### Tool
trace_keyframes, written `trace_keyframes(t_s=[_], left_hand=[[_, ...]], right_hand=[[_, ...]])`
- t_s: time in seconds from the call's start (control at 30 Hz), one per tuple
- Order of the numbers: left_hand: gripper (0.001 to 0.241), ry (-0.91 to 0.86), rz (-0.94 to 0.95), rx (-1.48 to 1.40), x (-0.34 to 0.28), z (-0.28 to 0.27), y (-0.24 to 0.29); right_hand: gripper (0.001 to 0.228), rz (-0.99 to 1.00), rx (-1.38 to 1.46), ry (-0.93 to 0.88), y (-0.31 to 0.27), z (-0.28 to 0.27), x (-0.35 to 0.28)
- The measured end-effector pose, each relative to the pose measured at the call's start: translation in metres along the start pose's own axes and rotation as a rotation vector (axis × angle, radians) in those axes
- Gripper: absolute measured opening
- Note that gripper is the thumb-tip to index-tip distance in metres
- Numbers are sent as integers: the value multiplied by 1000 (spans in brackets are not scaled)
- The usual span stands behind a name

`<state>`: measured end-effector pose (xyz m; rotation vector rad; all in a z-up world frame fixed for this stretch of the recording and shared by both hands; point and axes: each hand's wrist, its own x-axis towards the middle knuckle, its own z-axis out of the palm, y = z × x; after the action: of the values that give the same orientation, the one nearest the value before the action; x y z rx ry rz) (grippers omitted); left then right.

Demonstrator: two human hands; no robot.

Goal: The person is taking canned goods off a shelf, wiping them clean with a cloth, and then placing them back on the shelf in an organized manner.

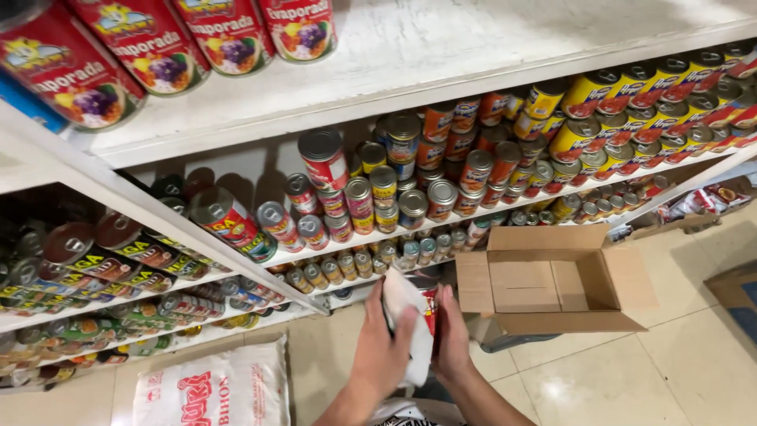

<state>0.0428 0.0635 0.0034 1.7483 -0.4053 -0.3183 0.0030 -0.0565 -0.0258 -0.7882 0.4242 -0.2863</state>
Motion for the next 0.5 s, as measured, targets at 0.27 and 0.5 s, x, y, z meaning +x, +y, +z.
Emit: trace_keyframes(t_s=[0.27,0.5], left_hand=[[88,5,262,371,-1,-34,-10],[64,-46,145,34,26,-73,3]], right_hand=[[54,87,129,108,16,28,9],[55,212,34,3,19,40,-1]])
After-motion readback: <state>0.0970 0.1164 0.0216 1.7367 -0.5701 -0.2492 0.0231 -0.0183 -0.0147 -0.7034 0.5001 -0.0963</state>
